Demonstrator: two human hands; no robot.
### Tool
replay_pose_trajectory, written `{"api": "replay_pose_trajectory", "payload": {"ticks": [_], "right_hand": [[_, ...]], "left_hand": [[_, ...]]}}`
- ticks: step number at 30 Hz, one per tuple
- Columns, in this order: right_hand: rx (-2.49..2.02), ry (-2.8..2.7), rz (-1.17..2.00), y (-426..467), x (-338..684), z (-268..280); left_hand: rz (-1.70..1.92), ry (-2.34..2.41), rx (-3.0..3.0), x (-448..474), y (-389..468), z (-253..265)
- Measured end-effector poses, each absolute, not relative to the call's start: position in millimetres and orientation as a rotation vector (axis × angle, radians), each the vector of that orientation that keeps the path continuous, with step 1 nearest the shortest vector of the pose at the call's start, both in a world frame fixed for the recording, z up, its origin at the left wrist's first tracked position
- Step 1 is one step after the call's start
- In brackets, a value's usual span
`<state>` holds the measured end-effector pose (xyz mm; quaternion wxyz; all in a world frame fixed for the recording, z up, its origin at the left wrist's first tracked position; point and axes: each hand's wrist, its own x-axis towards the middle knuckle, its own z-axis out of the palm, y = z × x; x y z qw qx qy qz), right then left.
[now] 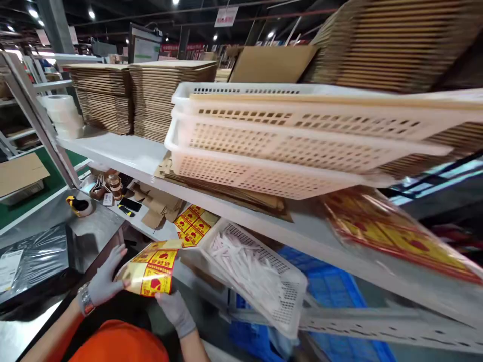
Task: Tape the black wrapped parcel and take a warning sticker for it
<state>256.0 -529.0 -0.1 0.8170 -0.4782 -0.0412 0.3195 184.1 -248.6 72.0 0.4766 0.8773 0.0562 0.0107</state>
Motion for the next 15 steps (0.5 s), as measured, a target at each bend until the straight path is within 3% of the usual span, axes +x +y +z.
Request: {"api": "replay_pose_trajectory", "payload": {"ticks": [3, 6, 12, 15], "right_hand": [[-1.103, -0.284, 0.749, -529.1, 258.0, 28.7], [-1.228, -0.356, 0.723, -525.9, 262.9, 44.4], [-1.221, -0.391, 0.792, -495.7, 272.3, 53.4], [-1.442, -0.45, 0.733, -487.3, 283.4, 59.4]], "left_hand": [[0.084, -0.302, 2.179, 198.1, -250.9, 84.2], [0.103, -0.446, 2.137, 203.7, -251.6, 90.7], [-0.038, -0.196, 1.956, 184.9, -255.3, 103.3], [-0.092, 0.111, 2.055, 171.8, -248.4, 110.2]]}}
